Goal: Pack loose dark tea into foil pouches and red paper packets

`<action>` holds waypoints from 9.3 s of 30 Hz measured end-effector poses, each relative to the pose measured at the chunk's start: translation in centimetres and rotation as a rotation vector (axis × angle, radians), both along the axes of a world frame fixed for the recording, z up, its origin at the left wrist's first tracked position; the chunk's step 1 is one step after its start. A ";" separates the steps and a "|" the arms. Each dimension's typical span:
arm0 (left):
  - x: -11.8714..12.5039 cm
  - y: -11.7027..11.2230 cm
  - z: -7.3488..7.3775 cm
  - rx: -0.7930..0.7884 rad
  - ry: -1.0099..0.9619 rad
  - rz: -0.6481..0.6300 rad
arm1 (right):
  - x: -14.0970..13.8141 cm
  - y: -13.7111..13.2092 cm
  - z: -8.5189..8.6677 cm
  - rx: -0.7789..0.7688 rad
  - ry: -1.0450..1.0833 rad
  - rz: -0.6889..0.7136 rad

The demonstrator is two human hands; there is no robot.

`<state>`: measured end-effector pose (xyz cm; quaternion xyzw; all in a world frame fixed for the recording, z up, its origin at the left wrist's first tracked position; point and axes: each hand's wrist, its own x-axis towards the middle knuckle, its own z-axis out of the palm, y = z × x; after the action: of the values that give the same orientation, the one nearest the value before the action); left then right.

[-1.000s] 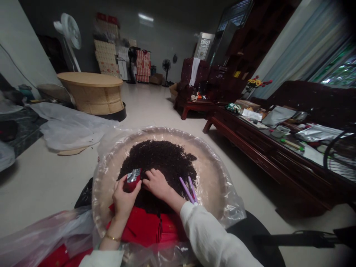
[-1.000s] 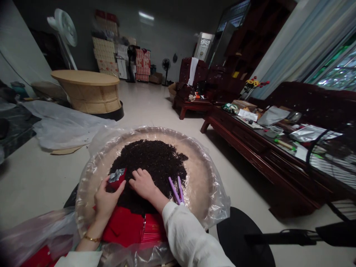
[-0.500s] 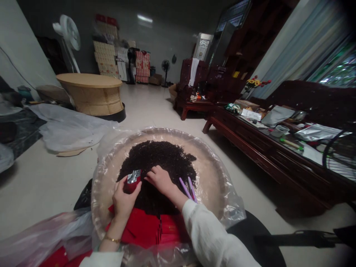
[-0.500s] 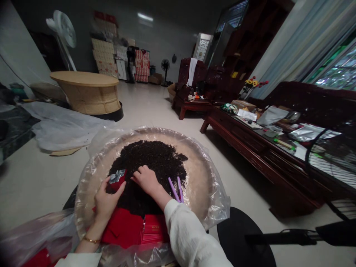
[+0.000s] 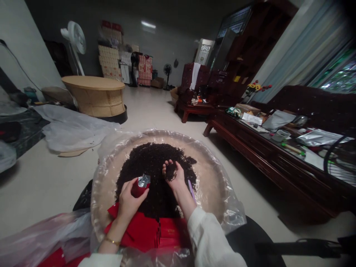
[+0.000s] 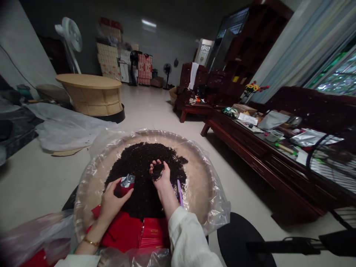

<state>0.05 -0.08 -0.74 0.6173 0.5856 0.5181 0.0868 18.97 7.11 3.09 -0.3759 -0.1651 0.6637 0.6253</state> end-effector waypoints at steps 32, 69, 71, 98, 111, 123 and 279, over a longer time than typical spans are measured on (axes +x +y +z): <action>0.6 0.1 -0.7 -0.164 0.016 -0.015 | -4.6 -4.6 4.2 0.458 -0.417 0.298; -1.8 1.3 1.0 -0.030 -0.415 0.436 | -9.5 -2.6 -3.5 1.581 -2.194 0.762; -1.7 1.3 1.2 -0.023 -0.433 0.425 | -9.4 -2.5 -3.5 1.590 -2.174 0.748; -1.2 1.1 1.9 0.010 -0.458 0.350 | 3.3 0.4 -0.6 0.442 -1.749 0.184; -1.1 0.9 1.5 -0.031 -0.379 0.325 | 6.0 -0.6 -3.3 0.391 -1.797 0.347; -0.9 0.7 1.4 -0.058 -0.365 0.322 | 4.1 -1.0 -4.0 0.352 -1.689 0.173; 2.0 0.8 3.4 -0.622 -0.749 -0.504 | -0.1 -5.7 3.1 0.369 -1.060 0.366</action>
<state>2.02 0.75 2.66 0.4572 0.4741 0.4679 0.5893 18.87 1.40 6.17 -0.5068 -0.6301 0.4425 0.3877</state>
